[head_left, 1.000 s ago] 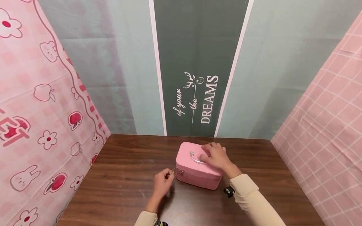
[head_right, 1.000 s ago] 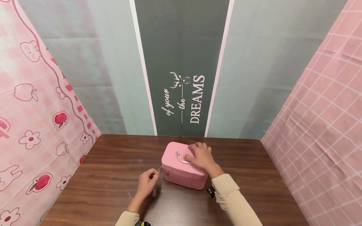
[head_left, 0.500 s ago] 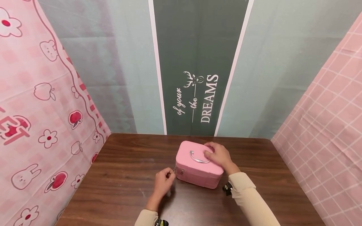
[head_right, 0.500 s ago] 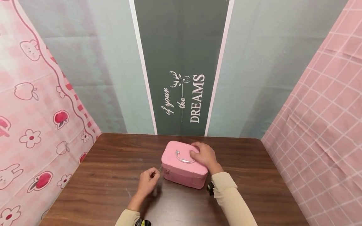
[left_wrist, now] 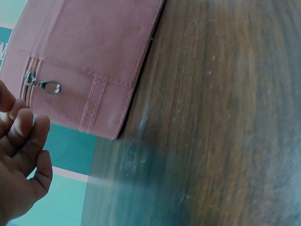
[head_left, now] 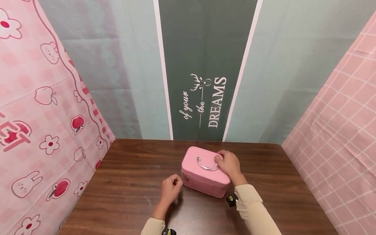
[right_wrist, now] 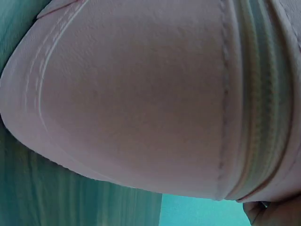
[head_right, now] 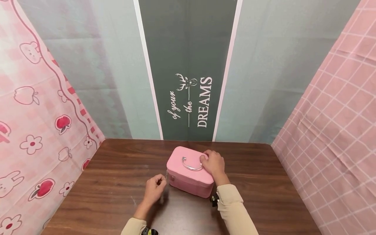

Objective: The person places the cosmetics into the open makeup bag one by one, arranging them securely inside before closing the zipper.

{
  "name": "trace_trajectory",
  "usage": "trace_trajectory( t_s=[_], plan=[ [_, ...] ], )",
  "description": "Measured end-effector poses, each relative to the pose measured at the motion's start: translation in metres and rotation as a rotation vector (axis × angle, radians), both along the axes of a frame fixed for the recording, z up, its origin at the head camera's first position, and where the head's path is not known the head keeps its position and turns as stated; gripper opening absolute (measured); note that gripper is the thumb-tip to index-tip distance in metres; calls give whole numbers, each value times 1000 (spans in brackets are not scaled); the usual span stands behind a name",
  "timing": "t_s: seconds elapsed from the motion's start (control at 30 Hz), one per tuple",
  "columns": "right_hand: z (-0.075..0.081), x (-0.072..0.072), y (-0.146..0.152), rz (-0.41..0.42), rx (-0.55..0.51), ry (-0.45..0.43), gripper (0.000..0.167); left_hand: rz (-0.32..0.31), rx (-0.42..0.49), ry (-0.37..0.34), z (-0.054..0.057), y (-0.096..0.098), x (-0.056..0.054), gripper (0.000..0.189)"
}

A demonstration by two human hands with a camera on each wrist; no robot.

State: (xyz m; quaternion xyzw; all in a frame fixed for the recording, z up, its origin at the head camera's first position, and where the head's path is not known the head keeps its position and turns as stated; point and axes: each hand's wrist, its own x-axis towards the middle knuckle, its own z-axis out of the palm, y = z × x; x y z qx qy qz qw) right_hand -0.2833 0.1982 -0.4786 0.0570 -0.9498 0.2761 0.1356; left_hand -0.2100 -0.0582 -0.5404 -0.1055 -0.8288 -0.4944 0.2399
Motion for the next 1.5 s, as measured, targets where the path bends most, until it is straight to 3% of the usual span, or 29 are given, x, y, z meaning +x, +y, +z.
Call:
trace_trajectory(
  t_s=[0.1, 0.2, 0.5, 0.73, 0.9, 1.03, 1.17, 1.27, 1.33, 1.43, 1.5],
  plan=[
    [0, 3, -3, -94, -43, 2, 28, 17, 11, 38, -1, 1, 0, 24],
    [1, 6, -4, -132, -71, -41, 29, 28, 22, 62, -4, 2, 0, 25],
    [3, 9, -5, -135, -193, -223, 46, 29, 47, 51, -8, 3, 3, 26],
    [6, 16, -21, -228, -162, -191, 47, 108, -1, 69, 4, 1, -1, 25],
    [7, 22, -31, -301, -135, -160, 50, 107, -19, 60, 5, 4, 1, 25],
    [6, 25, -33, -321, -143, -144, 48, 100, -3, 7, 6, 5, 3, 25],
    [5, 26, -29, -298, -139, -141, 47, 88, -35, -129, 9, 7, 4, 19],
    [5, 30, -21, -218, -165, -158, 45, 105, -63, -258, 13, 9, 7, 8],
    [5, 34, -13, -143, -207, -166, 42, 131, -44, -323, 16, 12, 10, 12],
    [4, 38, 3, -36, -320, -156, 38, 165, 29, -341, 19, 20, 15, 33],
    [0, 41, 14, 16, -400, -145, 36, 172, 90, -313, 22, 27, 19, 44]
  ],
)
